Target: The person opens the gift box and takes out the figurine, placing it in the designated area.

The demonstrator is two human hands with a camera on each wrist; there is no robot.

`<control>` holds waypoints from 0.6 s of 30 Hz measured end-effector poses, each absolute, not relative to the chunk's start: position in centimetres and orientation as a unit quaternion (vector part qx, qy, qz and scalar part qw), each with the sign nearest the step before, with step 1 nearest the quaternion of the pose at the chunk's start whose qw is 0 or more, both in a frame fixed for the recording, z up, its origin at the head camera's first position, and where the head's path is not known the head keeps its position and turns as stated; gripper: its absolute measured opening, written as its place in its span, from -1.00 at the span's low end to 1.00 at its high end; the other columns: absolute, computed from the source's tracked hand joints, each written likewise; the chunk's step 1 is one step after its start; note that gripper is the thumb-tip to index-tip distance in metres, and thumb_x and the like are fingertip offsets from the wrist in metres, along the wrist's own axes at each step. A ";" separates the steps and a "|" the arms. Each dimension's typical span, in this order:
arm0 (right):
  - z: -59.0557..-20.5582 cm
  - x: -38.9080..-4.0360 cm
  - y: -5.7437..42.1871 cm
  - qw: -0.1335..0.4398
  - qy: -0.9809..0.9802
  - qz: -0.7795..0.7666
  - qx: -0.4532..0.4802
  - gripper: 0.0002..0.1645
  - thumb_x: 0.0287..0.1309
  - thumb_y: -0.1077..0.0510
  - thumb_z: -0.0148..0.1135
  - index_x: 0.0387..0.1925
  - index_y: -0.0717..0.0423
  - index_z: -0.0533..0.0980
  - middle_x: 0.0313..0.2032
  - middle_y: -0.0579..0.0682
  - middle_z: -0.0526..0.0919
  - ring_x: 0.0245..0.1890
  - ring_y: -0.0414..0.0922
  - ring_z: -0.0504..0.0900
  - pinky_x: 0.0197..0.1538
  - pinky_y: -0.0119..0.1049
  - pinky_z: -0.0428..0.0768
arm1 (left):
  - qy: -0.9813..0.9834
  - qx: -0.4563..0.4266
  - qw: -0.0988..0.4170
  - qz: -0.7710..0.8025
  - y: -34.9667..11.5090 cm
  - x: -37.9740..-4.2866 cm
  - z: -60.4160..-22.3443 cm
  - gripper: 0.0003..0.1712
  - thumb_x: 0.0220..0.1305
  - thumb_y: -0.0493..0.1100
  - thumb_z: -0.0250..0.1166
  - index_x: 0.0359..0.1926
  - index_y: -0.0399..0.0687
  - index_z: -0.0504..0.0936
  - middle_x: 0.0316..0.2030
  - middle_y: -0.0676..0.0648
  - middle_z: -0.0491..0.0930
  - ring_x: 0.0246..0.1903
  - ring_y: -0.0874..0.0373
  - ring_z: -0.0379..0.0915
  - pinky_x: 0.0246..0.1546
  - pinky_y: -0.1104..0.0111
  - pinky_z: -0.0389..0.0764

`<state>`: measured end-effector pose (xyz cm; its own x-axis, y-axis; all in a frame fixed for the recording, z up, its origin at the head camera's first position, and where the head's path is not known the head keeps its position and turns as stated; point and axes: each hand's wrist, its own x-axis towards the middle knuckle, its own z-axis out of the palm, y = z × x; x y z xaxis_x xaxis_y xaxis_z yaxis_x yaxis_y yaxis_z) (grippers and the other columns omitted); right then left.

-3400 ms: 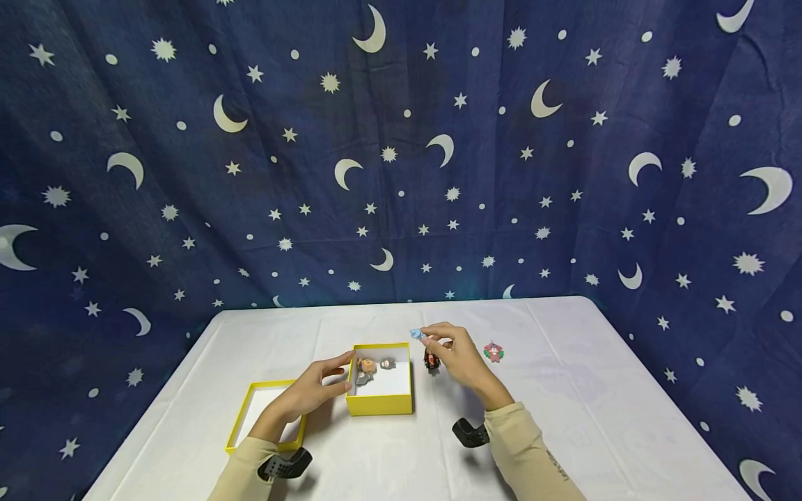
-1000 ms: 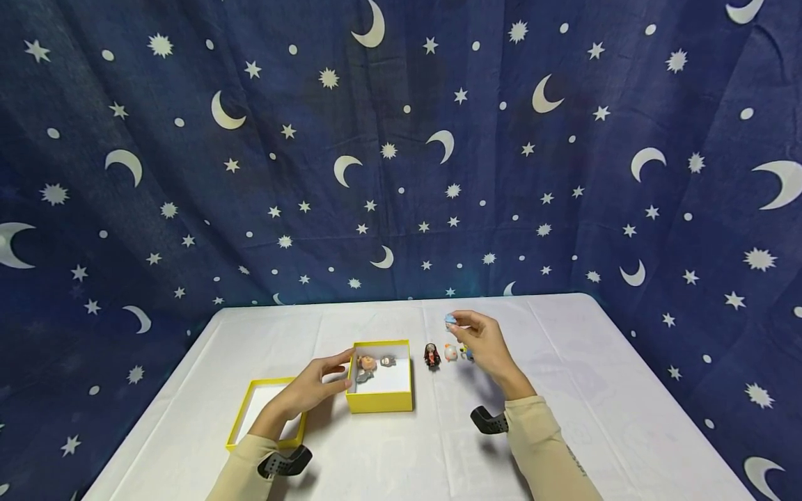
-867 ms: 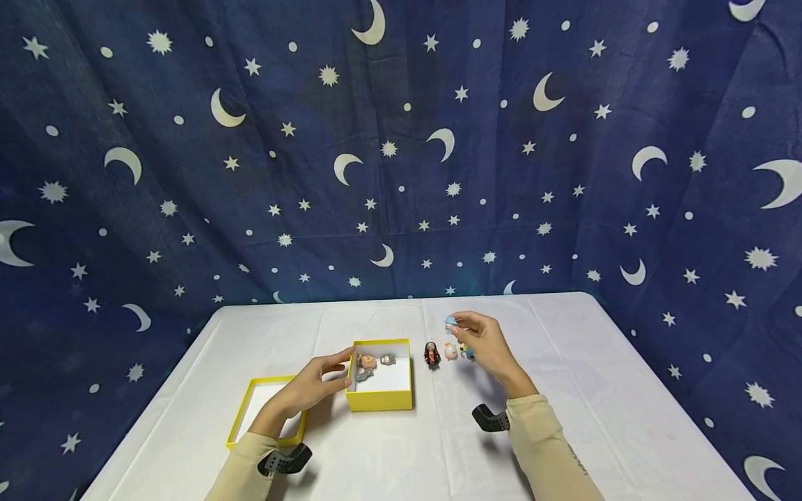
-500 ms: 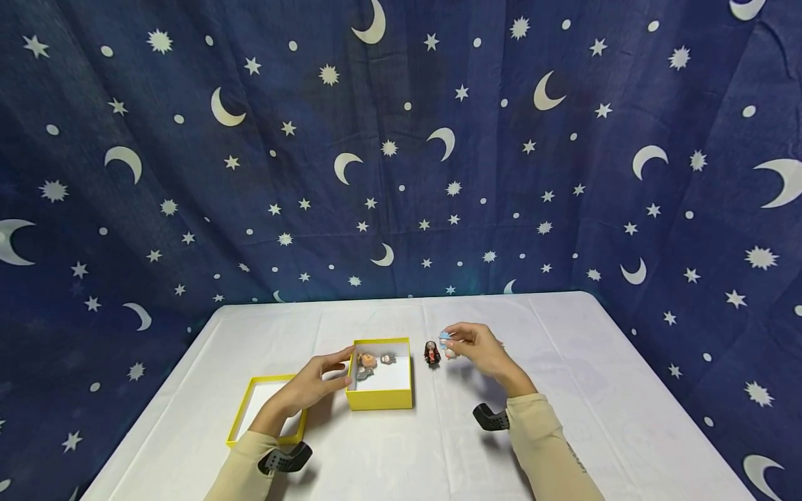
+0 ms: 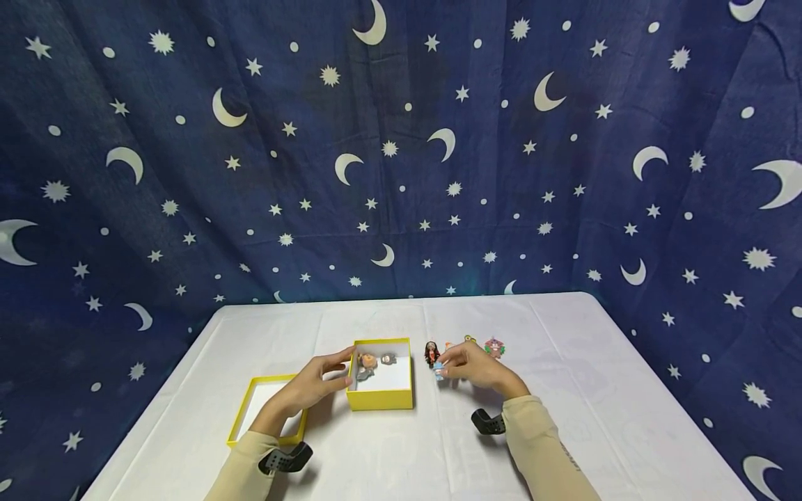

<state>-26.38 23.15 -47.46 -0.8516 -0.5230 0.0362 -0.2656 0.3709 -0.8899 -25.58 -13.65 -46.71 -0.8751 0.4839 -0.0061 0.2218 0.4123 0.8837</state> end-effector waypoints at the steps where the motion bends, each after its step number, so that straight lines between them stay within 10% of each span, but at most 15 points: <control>1: -47.6 -26.4 23.1 0.133 0.819 -0.503 -0.244 -0.67 0.25 0.32 0.30 -0.03 0.52 0.58 -0.32 0.34 0.75 -0.41 -0.34 0.60 -0.31 -0.43 0.57 | 0.830 0.211 0.132 0.499 -13.6 -25.6 -46.7 -0.28 0.41 -0.21 0.27 0.53 -0.10 0.26 0.49 -0.26 0.28 0.40 -0.34 0.26 0.42 -0.25 0.24; 18: -48.2 -26.0 22.1 0.151 0.825 -0.470 -0.275 -0.76 0.20 0.38 0.31 -0.14 0.54 0.60 -0.33 0.34 0.74 -0.39 -0.38 0.60 -0.34 -0.49 0.58 | 0.831 0.209 0.132 0.498 -13.6 -25.4 -46.5 -0.28 0.41 -0.20 0.27 0.52 -0.10 0.26 0.49 -0.25 0.28 0.41 -0.33 0.26 0.42 -0.26 0.23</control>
<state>-26.05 22.06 -48.19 -0.8037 -0.5950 0.0090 -0.3112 0.4075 -0.8585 -25.43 -13.65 -46.51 -0.8780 0.4786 -0.0116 0.2152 0.4162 0.8834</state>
